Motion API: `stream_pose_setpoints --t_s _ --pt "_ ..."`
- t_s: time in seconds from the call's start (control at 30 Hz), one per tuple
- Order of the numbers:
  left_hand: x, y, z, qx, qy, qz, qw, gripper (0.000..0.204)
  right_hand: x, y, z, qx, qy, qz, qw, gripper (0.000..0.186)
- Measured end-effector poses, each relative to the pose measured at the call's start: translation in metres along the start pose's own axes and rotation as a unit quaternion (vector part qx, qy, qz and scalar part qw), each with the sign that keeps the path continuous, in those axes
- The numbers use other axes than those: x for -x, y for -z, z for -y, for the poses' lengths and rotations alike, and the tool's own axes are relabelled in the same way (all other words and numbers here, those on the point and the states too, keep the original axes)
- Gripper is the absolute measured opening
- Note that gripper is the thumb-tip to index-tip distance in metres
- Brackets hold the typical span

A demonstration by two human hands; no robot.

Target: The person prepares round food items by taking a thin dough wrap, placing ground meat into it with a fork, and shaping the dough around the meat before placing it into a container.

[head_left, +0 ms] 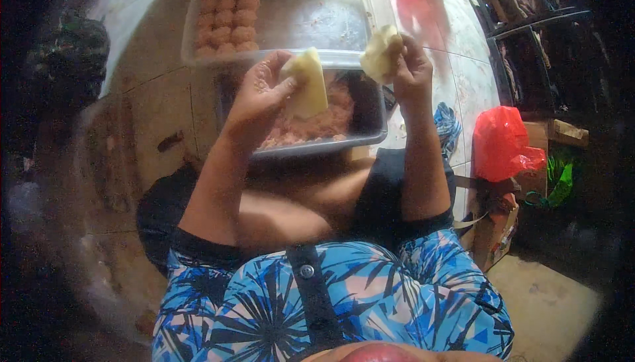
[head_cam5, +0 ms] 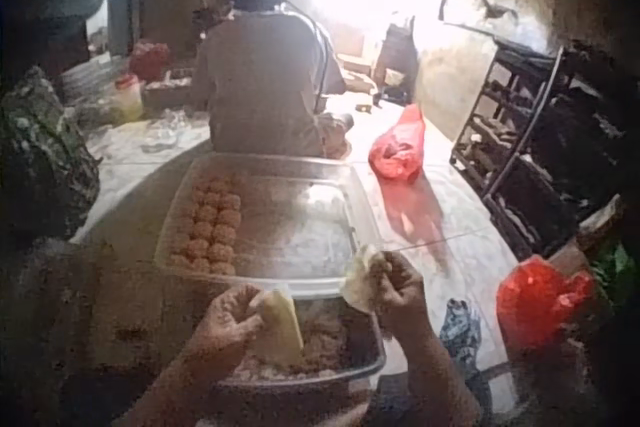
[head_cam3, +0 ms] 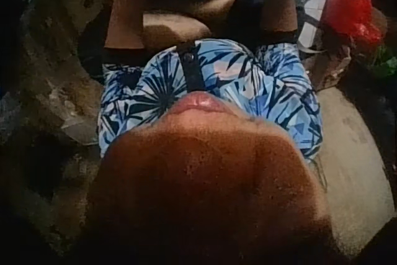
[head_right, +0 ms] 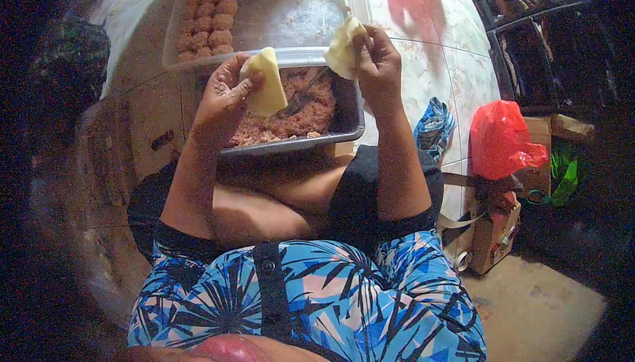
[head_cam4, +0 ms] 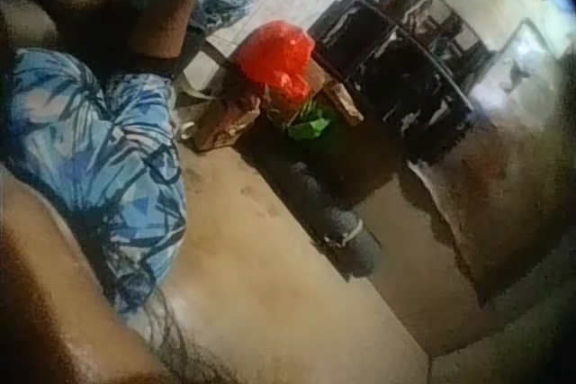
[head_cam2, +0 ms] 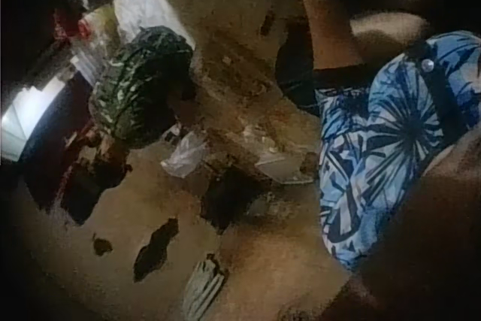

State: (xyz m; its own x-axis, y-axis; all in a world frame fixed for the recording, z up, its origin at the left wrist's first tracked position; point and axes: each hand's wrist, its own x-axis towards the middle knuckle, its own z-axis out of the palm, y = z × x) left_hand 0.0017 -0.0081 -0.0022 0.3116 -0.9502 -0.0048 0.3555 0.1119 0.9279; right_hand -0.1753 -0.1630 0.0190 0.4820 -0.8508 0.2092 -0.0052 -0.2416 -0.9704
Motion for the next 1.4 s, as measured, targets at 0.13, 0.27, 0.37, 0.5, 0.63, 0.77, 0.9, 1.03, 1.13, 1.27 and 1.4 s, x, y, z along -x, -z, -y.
stream_pose_setpoints --t_s 0.13,0.27,0.37,0.5,0.63,0.77,0.9,1.03,1.13,1.27,1.4 --pt "-0.003 0.001 0.0 0.07 -0.022 0.03 0.997 0.03 0.004 0.003 0.005 -0.092 -0.053 0.062 0.992 0.024" --pt "-0.001 -0.005 -0.003 0.051 0.019 0.028 0.998 0.026 0.018 -0.019 0.007 0.079 -0.052 0.168 0.981 0.019" --pt "-0.003 -0.012 -0.007 0.118 0.01 0.072 0.99 0.03 0.028 -0.038 0.002 -0.005 -0.093 0.171 0.981 0.019" --pt "-0.005 -0.004 -0.008 -0.044 -0.065 0.009 0.997 0.038 0.012 -0.045 0.018 0.062 -0.027 0.184 0.981 0.018" --pt "-0.007 0.008 -0.022 0.011 -0.093 -0.098 0.991 0.038 -0.031 -0.046 0.035 0.053 0.004 0.16 0.986 0.021" --pt "-0.006 0.022 -0.03 -0.001 -0.107 -0.159 0.981 0.031 -0.087 -0.031 0.017 0.16 -0.039 0.215 0.963 0.029" --pt "-0.006 0.02 -0.029 0.023 -0.088 -0.182 0.979 0.029 -0.12 0.0 -0.041 0.405 0.077 0.375 0.83 0.031" --pt "-0.007 0.02 -0.027 -0.025 -0.085 -0.168 0.982 0.025 -0.116 -0.007 -0.041 0.432 0.028 0.25 0.866 0.03" --pt "-0.006 0.021 -0.022 -0.026 -0.094 -0.161 0.982 0.024 -0.113 -0.006 -0.039 0.435 0.045 0.185 0.88 0.033" --pt "-0.006 0.025 -0.017 -0.038 -0.09 -0.155 0.983 0.026 -0.102 -0.009 -0.01 0.495 0.085 0.183 0.845 0.015" --pt "-0.008 0.019 -0.02 -0.073 -0.08 -0.124 0.986 0.033 -0.084 -0.01 -0.005 0.251 0.102 0.118 0.955 0.019"
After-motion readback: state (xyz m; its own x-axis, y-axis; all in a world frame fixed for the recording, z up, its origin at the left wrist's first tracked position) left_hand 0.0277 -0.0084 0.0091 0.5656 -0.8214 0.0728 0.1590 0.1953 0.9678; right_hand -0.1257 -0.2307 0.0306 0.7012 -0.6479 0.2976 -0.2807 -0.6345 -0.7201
